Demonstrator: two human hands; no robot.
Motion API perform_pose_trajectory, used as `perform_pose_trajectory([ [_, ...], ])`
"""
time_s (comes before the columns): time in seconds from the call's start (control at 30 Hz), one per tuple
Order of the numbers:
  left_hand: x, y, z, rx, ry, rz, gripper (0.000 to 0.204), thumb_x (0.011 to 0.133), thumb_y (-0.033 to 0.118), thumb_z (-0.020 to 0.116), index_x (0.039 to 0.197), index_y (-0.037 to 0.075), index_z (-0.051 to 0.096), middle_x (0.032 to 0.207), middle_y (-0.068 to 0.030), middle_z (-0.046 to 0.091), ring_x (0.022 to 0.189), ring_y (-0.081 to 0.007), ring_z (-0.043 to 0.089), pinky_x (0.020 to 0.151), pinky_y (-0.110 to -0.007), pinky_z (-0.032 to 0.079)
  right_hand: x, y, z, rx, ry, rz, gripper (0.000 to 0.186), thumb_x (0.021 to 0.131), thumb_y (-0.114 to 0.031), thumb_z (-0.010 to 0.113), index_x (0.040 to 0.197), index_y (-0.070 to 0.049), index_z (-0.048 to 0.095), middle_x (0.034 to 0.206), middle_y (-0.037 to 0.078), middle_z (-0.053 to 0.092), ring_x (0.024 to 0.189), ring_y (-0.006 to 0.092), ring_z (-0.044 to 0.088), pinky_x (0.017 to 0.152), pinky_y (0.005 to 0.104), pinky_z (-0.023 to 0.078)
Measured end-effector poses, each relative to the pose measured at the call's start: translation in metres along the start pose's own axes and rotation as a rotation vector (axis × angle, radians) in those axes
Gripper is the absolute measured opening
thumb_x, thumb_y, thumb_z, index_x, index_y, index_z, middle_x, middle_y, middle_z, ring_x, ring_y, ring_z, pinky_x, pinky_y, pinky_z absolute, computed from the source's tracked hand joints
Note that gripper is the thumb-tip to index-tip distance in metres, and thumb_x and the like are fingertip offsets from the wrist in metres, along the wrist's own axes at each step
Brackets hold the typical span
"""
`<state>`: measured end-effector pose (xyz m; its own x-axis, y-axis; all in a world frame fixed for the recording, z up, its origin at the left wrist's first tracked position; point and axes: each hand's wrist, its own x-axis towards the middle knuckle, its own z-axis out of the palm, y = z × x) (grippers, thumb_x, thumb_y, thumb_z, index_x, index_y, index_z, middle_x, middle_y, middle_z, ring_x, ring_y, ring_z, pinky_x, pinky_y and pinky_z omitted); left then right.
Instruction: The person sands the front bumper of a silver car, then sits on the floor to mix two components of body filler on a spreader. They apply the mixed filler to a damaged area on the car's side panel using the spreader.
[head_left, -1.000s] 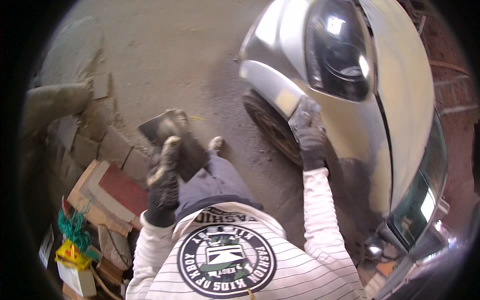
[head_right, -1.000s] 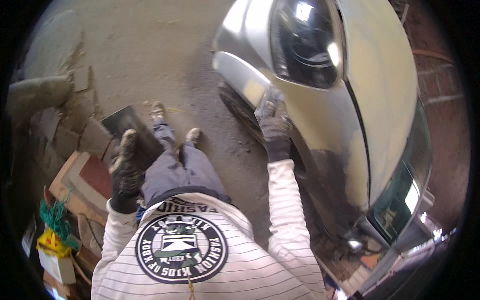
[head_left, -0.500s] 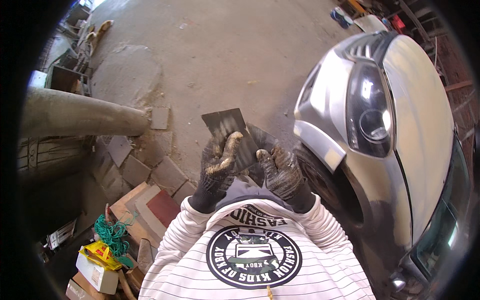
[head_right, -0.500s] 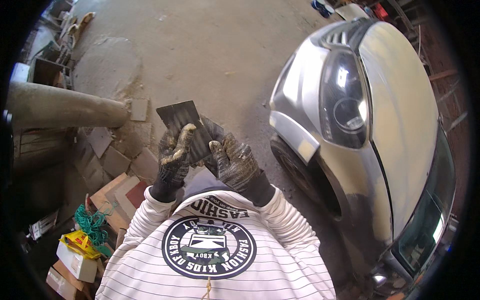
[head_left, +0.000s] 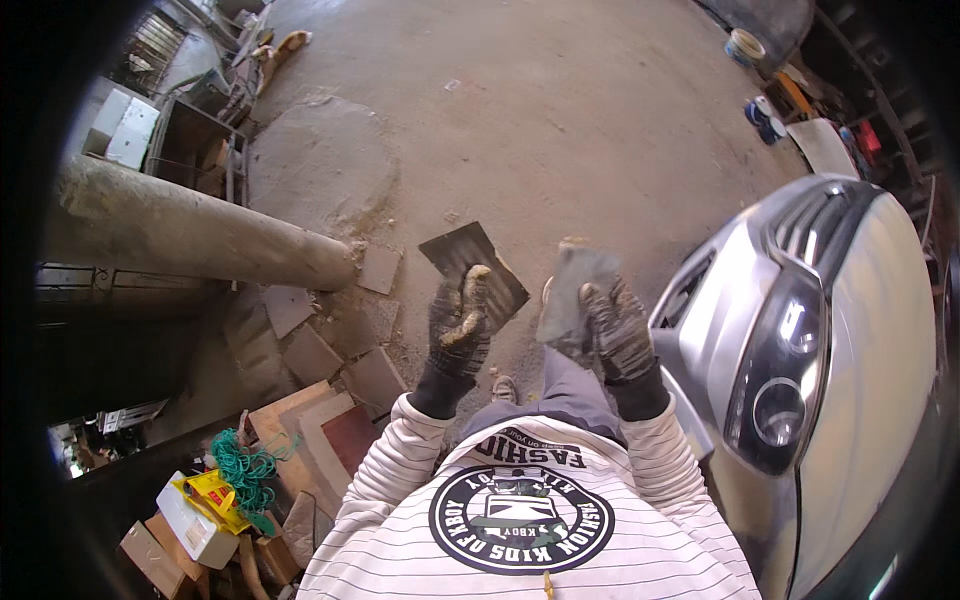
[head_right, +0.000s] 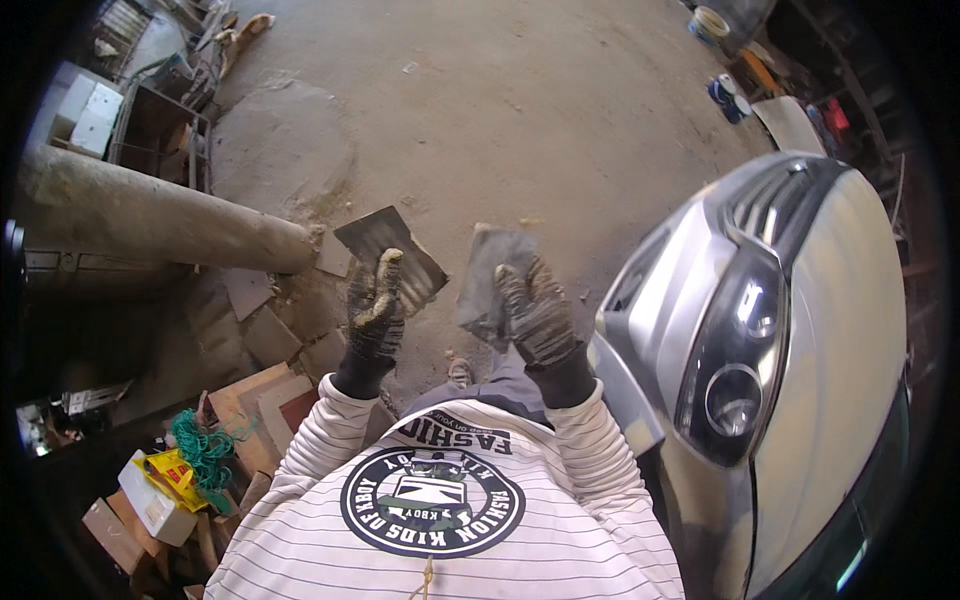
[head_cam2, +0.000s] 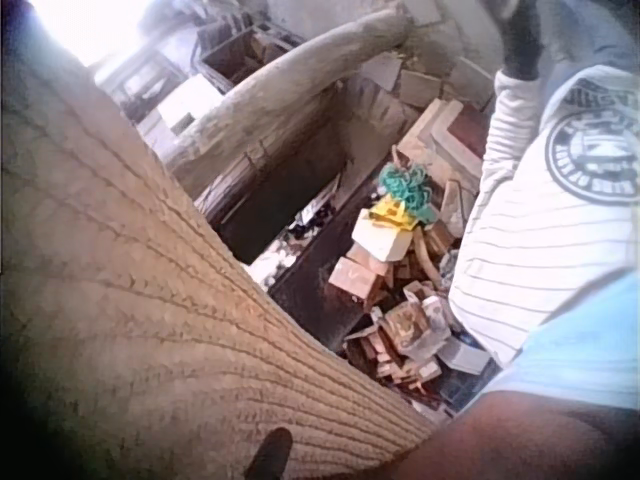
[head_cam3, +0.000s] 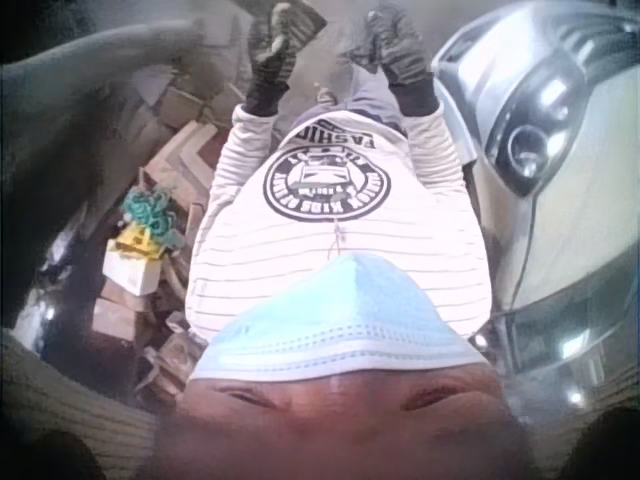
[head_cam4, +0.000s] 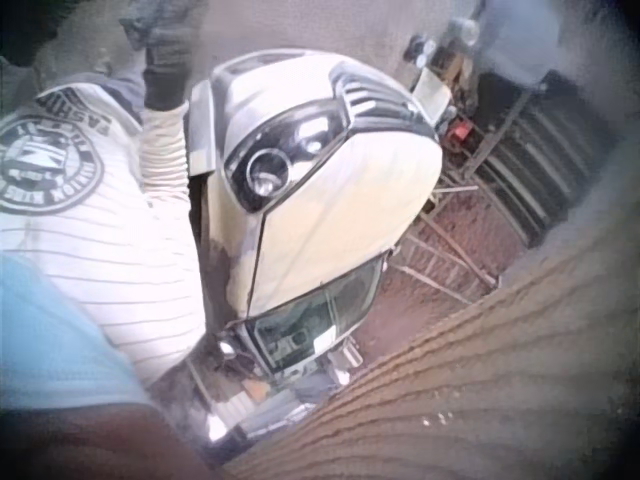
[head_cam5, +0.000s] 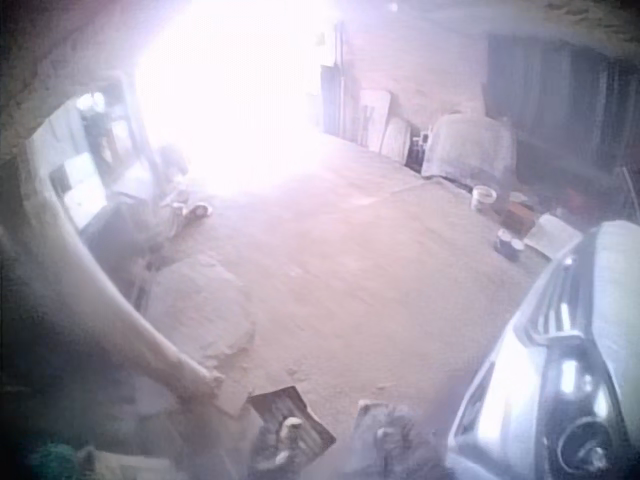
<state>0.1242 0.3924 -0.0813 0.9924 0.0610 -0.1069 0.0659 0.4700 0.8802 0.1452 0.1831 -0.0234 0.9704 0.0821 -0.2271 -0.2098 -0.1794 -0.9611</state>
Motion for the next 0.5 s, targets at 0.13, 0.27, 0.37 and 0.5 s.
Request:
perform_pose_trajectory([
  [0.13, 0.061, -0.017, 0.024, 0.205, -0.045, 0.079, 0.043, 0.096, 0.017, 0.056, 0.133, 0.000, 0.044, 0.120, -0.0063, 0.055, 0.104, -0.0121, 0.054, 0.089, -0.024, 0.044, 0.081, 0.008, -0.003, -0.546, 0.055, -0.393, 0.031, 0.095, -0.017, 0.055, 0.120, 0.001, 0.055, 0.102, 0.021, 0.063, 0.091, 0.0310, 0.063, 0.084, 0.0398, 0.050],
  [0.27, 0.122, 0.010, 0.064, 0.417, -0.162, -0.040, 0.039, 0.095, 0.029, 0.059, 0.122, 0.001, 0.054, 0.103, -0.0033, 0.060, 0.091, -0.0093, 0.054, 0.080, -0.023, 0.043, 0.165, 0.000, -0.040, -0.947, 0.013, -0.808, 0.044, 0.082, -0.013, 0.063, 0.119, 0.008, 0.053, 0.109, 0.036, 0.055, 0.096, 0.0482, 0.059, 0.084, 0.0490, 0.049],
  [0.37, 0.170, 0.033, 0.088, 0.382, -0.394, -0.528, 0.053, 0.091, 0.037, 0.064, 0.126, -0.001, 0.051, 0.094, -0.0049, 0.060, 0.085, -0.0118, 0.056, 0.075, -0.026, 0.049, 0.231, -0.019, -0.063, -1.098, 0.086, -0.845, 0.048, 0.078, -0.010, 0.064, 0.120, 0.009, 0.052, 0.114, 0.036, 0.053, 0.097, 0.0473, 0.059, 0.082, 0.0486, 0.051],
  [0.5, 0.236, 0.055, 0.090, 0.738, -0.975, 0.084, 0.038, 0.094, 0.028, 0.058, 0.125, 0.005, 0.054, 0.090, -0.0052, 0.063, 0.079, -0.0145, 0.060, 0.067, -0.027, 0.051, 0.304, -0.048, -0.088, -0.754, 0.183, -0.697, 0.045, 0.080, -0.007, 0.068, 0.122, 0.005, 0.054, 0.114, 0.026, 0.058, 0.101, 0.0398, 0.059, 0.088, 0.0428, 0.049],
])
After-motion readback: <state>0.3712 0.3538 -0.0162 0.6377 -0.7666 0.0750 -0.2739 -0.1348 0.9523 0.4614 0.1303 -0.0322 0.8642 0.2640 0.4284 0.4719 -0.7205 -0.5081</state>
